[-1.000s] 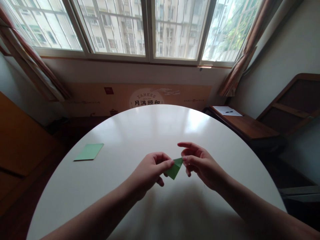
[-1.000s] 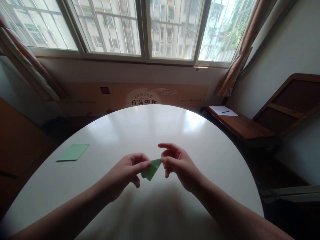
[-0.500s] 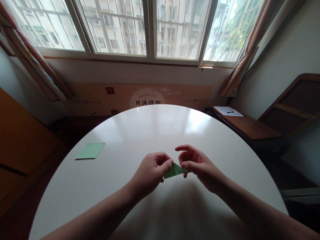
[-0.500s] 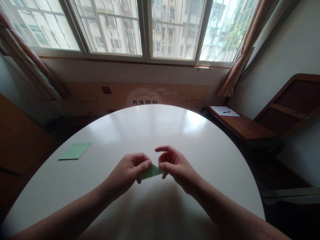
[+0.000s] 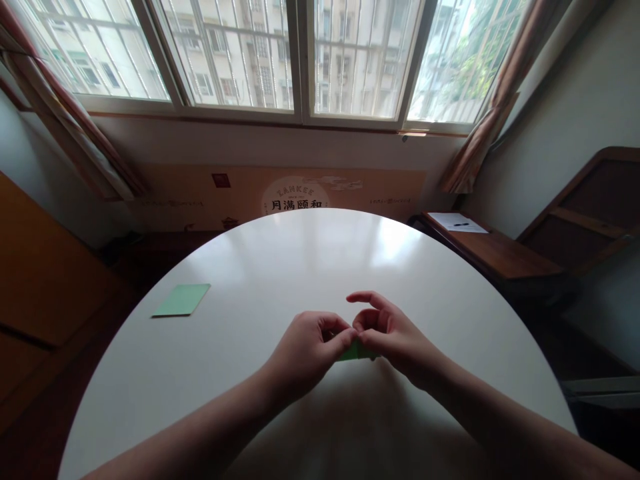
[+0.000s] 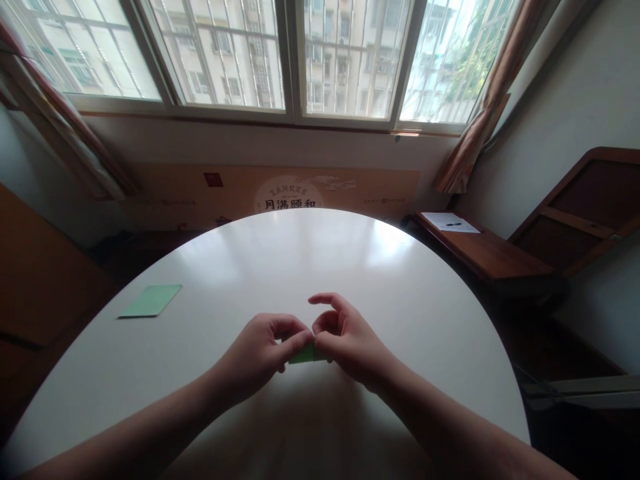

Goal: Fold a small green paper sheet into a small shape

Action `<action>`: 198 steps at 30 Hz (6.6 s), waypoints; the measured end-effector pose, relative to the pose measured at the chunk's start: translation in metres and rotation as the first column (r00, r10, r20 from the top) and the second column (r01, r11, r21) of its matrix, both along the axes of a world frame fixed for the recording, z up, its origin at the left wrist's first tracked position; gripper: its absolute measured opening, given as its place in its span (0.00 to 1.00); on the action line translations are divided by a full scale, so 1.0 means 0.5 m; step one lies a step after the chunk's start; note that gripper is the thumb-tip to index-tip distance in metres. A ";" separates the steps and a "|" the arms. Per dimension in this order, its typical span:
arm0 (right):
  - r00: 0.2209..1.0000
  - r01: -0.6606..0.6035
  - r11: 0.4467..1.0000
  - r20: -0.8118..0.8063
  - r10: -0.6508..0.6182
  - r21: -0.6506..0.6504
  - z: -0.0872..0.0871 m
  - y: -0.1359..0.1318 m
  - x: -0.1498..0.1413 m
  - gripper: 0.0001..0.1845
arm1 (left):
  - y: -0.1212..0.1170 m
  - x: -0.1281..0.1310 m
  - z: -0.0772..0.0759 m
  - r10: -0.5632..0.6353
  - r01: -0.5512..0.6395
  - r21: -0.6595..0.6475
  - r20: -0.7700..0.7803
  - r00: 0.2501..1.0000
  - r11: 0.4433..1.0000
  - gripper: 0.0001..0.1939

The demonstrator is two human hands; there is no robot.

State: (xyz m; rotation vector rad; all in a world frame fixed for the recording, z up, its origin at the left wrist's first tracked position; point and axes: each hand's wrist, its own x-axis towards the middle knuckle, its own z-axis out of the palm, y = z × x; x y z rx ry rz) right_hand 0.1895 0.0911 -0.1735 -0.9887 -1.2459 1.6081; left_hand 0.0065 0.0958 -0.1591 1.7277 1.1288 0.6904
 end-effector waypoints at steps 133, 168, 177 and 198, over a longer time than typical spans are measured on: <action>0.882 0.000 0.907 0.427 -0.198 0.421 -0.001 0.021 0.037 0.11 | 0.041 -0.029 -0.008 0.112 -0.136 0.202 0.125 0.986 0.970 0.11; 0.956 -0.002 0.955 0.281 -0.085 0.297 0.008 -0.001 0.021 0.12 | 0.009 0.001 -0.012 0.079 -0.026 -0.223 0.231 0.970 0.974 0.16; 0.995 0.054 0.979 0.073 -0.069 0.195 0.000 0.006 0.013 0.12 | 0.011 0.003 -0.004 0.157 0.009 -0.405 0.375 0.914 0.914 0.15; 0.992 -0.122 0.930 0.055 0.109 0.347 -0.007 -0.012 0.021 0.06 | 0.020 -0.011 0.005 0.141 0.104 -0.484 0.444 0.885 0.869 0.13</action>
